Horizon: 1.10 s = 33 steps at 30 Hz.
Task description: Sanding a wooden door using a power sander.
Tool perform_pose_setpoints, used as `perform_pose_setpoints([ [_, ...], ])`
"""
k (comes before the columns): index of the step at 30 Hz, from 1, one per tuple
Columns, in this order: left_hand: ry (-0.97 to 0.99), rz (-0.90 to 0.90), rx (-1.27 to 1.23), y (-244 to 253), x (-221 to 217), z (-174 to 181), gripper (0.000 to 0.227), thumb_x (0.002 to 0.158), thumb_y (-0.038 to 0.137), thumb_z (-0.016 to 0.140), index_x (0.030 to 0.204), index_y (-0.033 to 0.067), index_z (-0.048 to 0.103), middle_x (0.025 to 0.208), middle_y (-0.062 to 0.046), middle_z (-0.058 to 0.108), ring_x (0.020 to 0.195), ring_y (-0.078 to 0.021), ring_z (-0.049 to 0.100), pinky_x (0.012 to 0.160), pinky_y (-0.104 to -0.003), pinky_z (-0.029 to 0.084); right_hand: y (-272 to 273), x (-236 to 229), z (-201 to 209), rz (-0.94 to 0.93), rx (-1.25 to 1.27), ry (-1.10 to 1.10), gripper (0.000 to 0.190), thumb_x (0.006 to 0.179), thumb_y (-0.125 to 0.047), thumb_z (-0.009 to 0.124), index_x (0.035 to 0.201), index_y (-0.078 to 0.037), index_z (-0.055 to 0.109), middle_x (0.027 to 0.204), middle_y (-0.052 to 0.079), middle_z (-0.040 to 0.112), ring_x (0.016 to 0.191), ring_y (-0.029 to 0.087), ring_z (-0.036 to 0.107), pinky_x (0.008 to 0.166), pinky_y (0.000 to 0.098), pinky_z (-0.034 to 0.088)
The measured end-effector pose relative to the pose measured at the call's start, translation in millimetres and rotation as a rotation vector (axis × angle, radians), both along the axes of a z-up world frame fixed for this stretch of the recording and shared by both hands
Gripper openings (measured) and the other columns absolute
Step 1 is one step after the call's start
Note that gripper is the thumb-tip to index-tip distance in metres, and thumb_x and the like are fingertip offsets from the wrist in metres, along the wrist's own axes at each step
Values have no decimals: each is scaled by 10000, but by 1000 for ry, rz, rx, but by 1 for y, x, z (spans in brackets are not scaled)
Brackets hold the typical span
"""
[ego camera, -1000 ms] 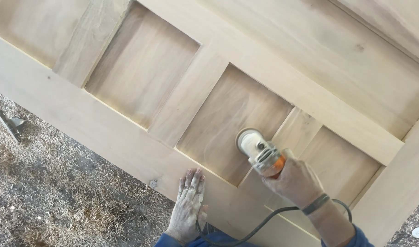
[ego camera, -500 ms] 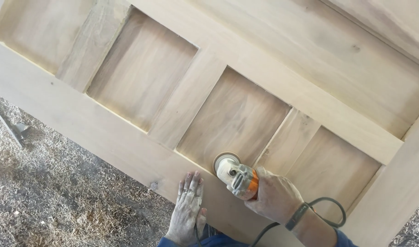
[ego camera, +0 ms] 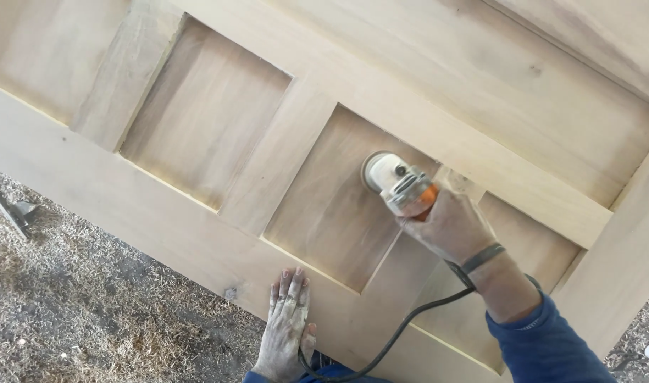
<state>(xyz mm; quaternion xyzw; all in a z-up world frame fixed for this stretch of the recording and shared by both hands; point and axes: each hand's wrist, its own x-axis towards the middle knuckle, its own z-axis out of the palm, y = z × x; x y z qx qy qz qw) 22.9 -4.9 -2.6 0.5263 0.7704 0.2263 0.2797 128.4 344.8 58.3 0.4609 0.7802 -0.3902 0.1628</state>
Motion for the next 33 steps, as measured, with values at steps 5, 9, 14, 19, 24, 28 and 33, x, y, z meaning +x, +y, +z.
perform_pose_setpoints([
  [5, -5, 11, -13, 3, 0, 5, 875, 827, 232, 480, 1591, -64, 175, 1704, -233, 122, 1588, -416, 37, 1272, -550, 14, 4, 14, 1, -92, 74, 145, 595, 742, -340, 845, 1188, -25, 609, 1019, 178, 752, 914, 302, 753, 828, 396, 611],
  [9, -9, 2, -27, 4, -1, 6, 878, 834, 235, 483, 1587, -84, 166, 1700, -250, 121, 1586, -422, 43, 1271, -547, 18, -7, 36, -14, -114, 43, 73, 583, 760, -358, 826, 1181, -22, 603, 1001, 184, 756, 890, 320, 766, 773, 401, 637],
  [14, -28, 13, -29, 0, -2, 7, 873, 834, 234, 476, 1588, -90, 178, 1704, -254, 126, 1592, -431, 52, 1280, -552, 31, -54, 29, 1, -43, -90, -45, 582, 757, -394, 829, 1126, -25, 573, 917, 187, 764, 828, 325, 795, 734, 388, 667],
  [19, -69, 99, 39, -4, -7, 13, 854, 856, 243, 464, 1589, -95, 186, 1707, -265, 119, 1598, -448, 54, 1288, -551, 45, -92, 19, 7, 144, -157, -152, 531, 749, -374, 800, 1099, -59, 556, 855, 187, 748, 816, 339, 782, 757, 422, 644],
  [24, -60, 139, 32, -2, -11, 17, 856, 858, 270, 465, 1587, -90, 199, 1708, -258, 119, 1599, -433, 46, 1283, -535, 41, -96, 0, 4, 324, -136, -81, 525, 730, -356, 789, 1061, -42, 529, 830, 193, 722, 799, 356, 753, 754, 441, 624],
  [28, -44, 128, 24, 4, -11, 18, 857, 853, 270, 463, 1584, -91, 200, 1708, -252, 120, 1599, -419, 38, 1283, -533, 30, -79, -23, 7, 384, -130, -138, 559, 732, -373, 802, 1074, -31, 521, 857, 168, 718, 783, 304, 762, 732, 402, 645],
  [33, 4, 95, -31, 8, -9, 13, 879, 829, 262, 462, 1580, -101, 187, 1705, -252, 116, 1591, -416, 26, 1275, -542, 17, -39, -26, -8, 190, -61, -19, 581, 729, -407, 837, 1108, -35, 602, 852, 138, 739, 748, 267, 769, 713, 371, 655],
])
